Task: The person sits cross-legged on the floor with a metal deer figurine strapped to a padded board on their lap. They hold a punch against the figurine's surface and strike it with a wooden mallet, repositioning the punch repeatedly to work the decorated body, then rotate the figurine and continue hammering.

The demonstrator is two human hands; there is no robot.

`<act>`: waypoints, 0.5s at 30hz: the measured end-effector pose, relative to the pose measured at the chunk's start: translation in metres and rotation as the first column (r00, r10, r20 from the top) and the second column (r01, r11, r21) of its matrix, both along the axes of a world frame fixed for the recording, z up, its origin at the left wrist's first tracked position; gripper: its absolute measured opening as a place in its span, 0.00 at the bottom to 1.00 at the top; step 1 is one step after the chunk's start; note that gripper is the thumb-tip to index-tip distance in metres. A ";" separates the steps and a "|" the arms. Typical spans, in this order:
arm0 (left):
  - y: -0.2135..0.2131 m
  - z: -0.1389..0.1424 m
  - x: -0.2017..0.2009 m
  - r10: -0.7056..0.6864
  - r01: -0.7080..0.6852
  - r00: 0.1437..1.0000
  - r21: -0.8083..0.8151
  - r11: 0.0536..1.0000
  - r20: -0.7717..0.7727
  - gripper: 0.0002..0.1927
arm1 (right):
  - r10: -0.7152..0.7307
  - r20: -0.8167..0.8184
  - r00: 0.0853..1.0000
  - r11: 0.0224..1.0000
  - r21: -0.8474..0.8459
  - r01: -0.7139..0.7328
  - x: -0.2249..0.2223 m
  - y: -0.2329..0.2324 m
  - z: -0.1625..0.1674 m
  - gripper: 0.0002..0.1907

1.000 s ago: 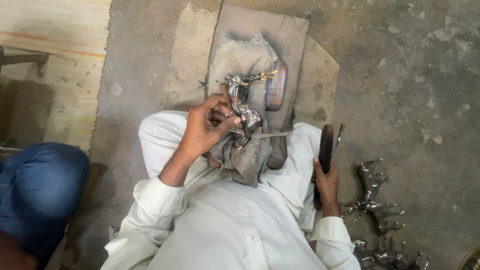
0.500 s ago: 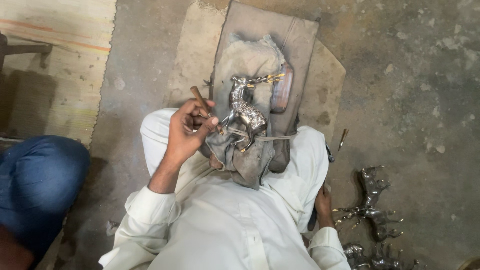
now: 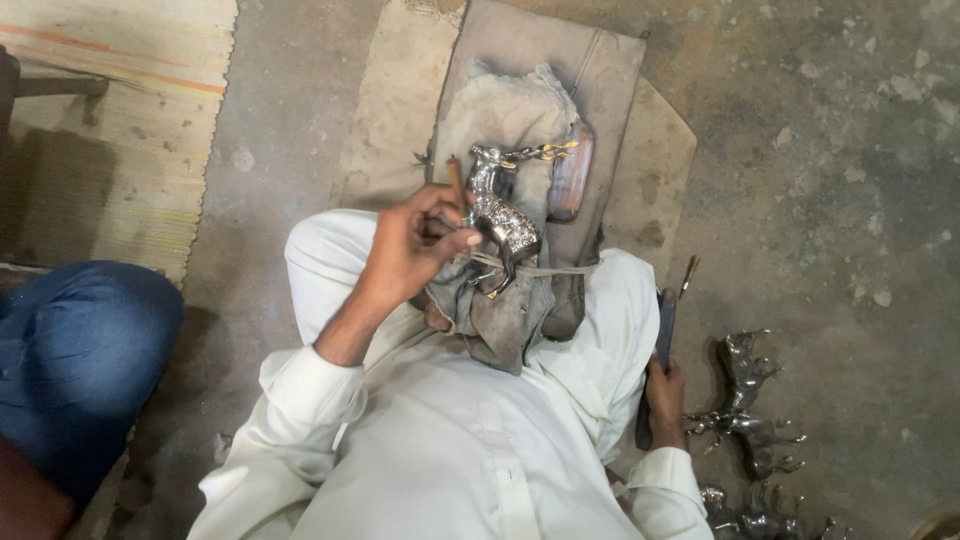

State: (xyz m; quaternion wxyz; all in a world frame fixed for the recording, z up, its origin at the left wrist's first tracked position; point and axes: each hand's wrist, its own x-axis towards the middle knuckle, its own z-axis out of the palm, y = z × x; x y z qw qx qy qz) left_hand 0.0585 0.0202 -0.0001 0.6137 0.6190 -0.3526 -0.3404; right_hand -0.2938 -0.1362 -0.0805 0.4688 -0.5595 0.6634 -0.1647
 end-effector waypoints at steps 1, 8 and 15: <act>-0.005 0.004 -0.002 -0.022 0.021 1.000 0.027 0.999 0.015 0.18 | -0.009 0.038 0.999 0.999 -0.032 0.011 -0.002 -0.002 0.001 0.23; -0.049 0.031 -0.014 -0.167 0.171 0.951 0.010 0.985 0.259 0.16 | 0.068 0.365 0.928 0.979 0.156 -0.133 0.007 -0.024 0.025 0.17; -0.074 0.034 -0.023 -0.213 0.223 0.783 0.055 0.973 0.585 0.16 | 0.371 0.455 0.809 0.894 0.060 -0.444 0.025 -0.048 0.047 0.20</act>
